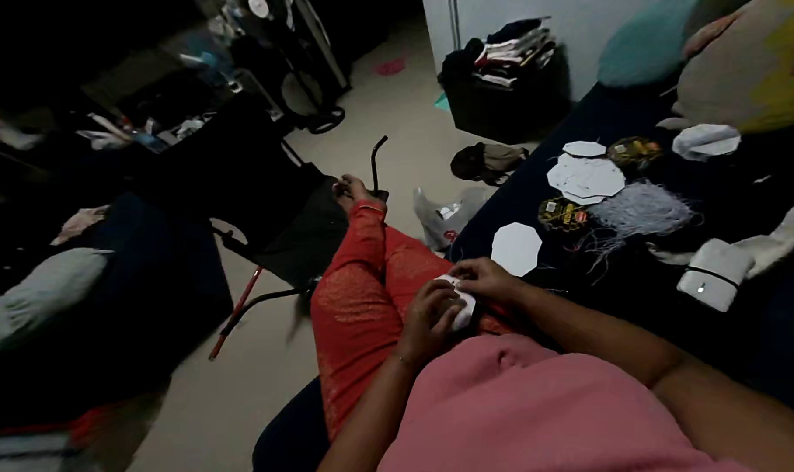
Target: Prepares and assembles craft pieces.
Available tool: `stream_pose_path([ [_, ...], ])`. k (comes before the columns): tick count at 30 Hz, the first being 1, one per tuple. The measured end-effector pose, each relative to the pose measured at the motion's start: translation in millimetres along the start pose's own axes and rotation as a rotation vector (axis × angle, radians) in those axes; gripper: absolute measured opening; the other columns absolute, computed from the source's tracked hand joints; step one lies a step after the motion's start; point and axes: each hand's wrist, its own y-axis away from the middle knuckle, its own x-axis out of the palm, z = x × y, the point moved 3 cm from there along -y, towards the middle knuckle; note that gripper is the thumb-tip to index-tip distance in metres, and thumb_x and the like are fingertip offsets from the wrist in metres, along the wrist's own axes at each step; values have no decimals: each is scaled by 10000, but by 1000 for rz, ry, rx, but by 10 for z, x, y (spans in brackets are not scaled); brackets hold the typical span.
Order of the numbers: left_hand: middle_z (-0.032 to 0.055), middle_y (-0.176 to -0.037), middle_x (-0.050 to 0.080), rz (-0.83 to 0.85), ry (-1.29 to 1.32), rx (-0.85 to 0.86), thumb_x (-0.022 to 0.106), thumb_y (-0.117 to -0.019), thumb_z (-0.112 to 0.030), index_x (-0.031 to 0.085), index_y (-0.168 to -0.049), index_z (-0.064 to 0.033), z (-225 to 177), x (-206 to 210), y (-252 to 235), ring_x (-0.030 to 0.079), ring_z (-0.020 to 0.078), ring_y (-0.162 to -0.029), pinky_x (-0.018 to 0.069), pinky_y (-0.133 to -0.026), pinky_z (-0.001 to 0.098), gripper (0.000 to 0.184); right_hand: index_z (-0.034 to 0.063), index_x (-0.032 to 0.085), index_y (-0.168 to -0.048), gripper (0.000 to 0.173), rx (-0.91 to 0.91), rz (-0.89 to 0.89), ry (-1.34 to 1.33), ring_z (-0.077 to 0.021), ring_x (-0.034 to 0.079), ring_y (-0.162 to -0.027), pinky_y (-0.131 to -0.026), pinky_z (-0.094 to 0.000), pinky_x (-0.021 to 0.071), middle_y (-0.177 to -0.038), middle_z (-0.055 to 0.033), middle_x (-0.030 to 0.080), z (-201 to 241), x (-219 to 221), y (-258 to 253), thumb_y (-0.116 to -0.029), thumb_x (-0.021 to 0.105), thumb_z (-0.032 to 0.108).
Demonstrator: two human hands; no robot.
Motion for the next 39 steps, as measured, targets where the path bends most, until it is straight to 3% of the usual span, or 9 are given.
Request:
stream_pose_path([
  [3,265,-1441,519,-24,9,-54,647,-959,-244,646,-1264,55,14,-56,-10,596,268,-1237,553,-930,355,427,-38,656,-1250,279,0,-215,83,-220,680,-933,-857,-397,559,-1132,-189,698,-150,-556,52,-1010,587,88],
  [9,218,-1362,595,-79,65,-126,588,-985,-156,650,-1237,68,139,-102,65,619,209,-1195,552,-911,313,343,-37,586,-1354,457,169,-878,288,-400,695,-966,-818,-585,566,-1195,-271,678,-579,-1935,396,-989,678,222],
  [11,209,-1351,604,-50,70,-143,587,-991,-160,653,-1234,64,138,-76,59,619,206,-1193,550,-918,314,337,-94,400,-1503,764,302,-987,414,-560,452,-1347,-1079,-698,384,-1519,-376,391,-582,-2065,535,-944,741,300],
  [13,200,-1344,608,-22,81,-165,591,-995,-155,657,-1228,59,134,-58,43,624,206,-1183,554,-915,318,322,-108,354,-1521,842,272,-920,506,-610,320,-1412,-1105,-730,326,-1590,-400,232,-527,-1890,555,-912,773,295],
  [16,200,-1332,616,24,101,-209,590,-998,-135,662,-1219,60,147,-32,47,629,205,-1175,553,-923,323,303,-72,536,-1404,769,201,-531,601,-534,455,-1352,-1095,-694,372,-1441,-345,496,-578,-1343,340,-838,851,342],
  [19,198,-1322,623,44,92,-218,580,-1000,-120,665,-1215,59,154,-43,65,630,202,-1177,551,-927,323,293,-63,491,-1451,928,328,-271,744,-524,390,-1393,-1066,-719,353,-1470,-307,477,-611,-831,123,-748,915,371],
  [24,196,-1314,626,30,100,-267,574,-1000,-96,655,-1220,68,135,-74,90,641,181,-1141,548,-913,299,287,-46,525,-1429,871,424,-385,736,-530,419,-1355,-1046,-681,404,-1424,-337,471,-706,-826,28,-706,939,209],
  [28,179,-1279,645,3,115,-306,578,-996,-90,660,-1218,57,158,-98,86,660,173,-1096,566,-892,302,279,-46,666,-1228,376,267,-484,548,-486,598,-1179,-1002,-653,457,-1228,-307,635,-619,-998,102,-875,757,44],
  [39,71,-1053,692,-128,455,-456,609,-957,-13,604,-1235,87,79,-82,-15,667,76,-918,570,-835,259,296,12,720,-991,119,-81,-329,28,-32,555,-626,-615,-233,490,-769,-16,655,13,-372,134,-980,665,118],
])
